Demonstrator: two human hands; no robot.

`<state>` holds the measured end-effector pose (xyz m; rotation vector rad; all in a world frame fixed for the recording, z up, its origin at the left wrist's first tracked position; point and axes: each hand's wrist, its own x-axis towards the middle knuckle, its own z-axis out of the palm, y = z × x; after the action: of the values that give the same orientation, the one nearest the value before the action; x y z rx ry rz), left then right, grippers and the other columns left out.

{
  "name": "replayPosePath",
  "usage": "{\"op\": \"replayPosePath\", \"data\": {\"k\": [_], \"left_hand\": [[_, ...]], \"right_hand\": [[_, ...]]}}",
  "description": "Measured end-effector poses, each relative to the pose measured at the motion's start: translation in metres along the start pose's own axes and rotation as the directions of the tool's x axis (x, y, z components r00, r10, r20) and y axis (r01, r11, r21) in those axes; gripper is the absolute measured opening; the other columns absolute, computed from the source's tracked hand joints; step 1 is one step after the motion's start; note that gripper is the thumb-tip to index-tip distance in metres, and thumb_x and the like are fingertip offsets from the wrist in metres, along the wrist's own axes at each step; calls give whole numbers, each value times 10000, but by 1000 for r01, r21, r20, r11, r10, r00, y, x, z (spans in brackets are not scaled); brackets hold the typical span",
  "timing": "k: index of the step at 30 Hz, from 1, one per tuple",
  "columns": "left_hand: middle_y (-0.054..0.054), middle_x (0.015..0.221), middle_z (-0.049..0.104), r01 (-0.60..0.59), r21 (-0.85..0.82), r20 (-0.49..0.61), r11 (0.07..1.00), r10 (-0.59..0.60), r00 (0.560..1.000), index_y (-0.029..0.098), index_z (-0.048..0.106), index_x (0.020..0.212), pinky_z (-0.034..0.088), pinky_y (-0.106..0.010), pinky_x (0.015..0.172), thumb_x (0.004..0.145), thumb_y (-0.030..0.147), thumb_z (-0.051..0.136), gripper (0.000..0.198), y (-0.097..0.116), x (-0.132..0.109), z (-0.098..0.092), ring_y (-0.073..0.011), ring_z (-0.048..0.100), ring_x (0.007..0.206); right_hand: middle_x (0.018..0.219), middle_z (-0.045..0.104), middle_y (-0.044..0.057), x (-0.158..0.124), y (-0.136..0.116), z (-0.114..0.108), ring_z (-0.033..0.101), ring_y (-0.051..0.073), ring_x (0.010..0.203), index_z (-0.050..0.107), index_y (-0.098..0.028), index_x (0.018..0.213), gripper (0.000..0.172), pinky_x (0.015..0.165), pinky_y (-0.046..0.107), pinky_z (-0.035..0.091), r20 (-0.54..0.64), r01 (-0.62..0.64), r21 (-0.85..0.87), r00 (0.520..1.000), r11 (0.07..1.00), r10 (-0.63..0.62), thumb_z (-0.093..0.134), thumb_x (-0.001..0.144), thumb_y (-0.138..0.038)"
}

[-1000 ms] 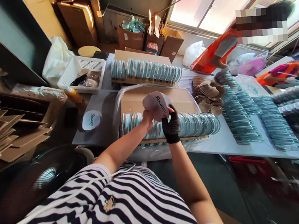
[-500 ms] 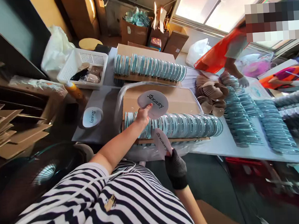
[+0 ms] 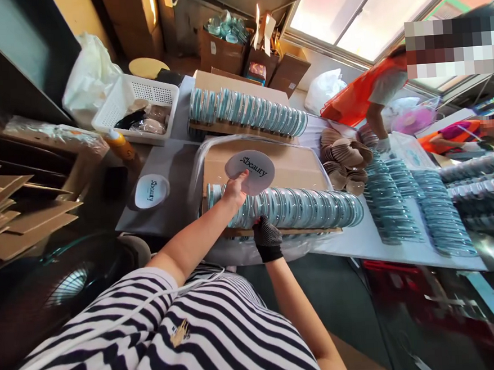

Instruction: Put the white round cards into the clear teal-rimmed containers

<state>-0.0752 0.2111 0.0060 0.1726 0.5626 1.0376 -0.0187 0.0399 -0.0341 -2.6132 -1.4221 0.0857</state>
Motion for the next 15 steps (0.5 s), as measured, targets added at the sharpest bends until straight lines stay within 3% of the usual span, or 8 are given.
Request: {"op": "replayPosePath", "data": {"k": [2,4,7,9,12,15], "left_hand": [[-85,1099,743,-4,-3,-1,1000,4,1000,173,703,1055,462,-461,1060,694,153,809,377,-1,0,0,-252,656,1133],[-89,1085,747,-15,4,3,1000,15,1000,169,705,1048,462,-458,1058,682,162,819,384,-2,-1,0,-253,657,1130],[-81,1031,759,-33,41,7,999,33,999,165,714,1017,461,-448,1057,663,167,828,371,-6,-3,0,-250,662,1115],[-82,996,764,-50,66,-6,997,51,999,158,723,968,464,-438,1051,652,171,829,335,-8,-6,0,-251,665,1103],[-76,958,767,-82,92,-55,992,87,995,167,724,873,470,-427,1041,648,159,816,242,-9,-9,-1,-246,669,1085],[-58,931,768,-125,116,-63,985,133,989,190,720,834,473,-426,1039,664,147,796,191,-9,-10,-1,-234,672,1068]], "right_hand": [[741,662,67,2,0,6,502,116,580,667,-150,923,261,564,246,240,3,17,26,1000,1000,-17,433,956,-261],[725,654,70,3,1,7,516,135,585,667,-164,884,273,564,244,286,44,20,185,999,983,-28,428,950,-278],[683,634,22,5,1,1,530,137,562,632,-189,913,240,543,224,354,171,-7,487,981,874,-88,427,944,-309],[682,632,-5,9,-5,-5,543,122,549,601,-199,927,258,525,208,381,209,-12,584,968,812,-136,370,966,-307],[633,613,-7,15,-14,-8,528,101,510,583,-198,792,342,495,191,370,156,-2,603,981,798,-116,324,989,-303],[491,517,-19,20,-16,-8,471,97,445,586,-205,661,390,469,190,330,97,5,465,994,885,-57,432,968,-389]]}}
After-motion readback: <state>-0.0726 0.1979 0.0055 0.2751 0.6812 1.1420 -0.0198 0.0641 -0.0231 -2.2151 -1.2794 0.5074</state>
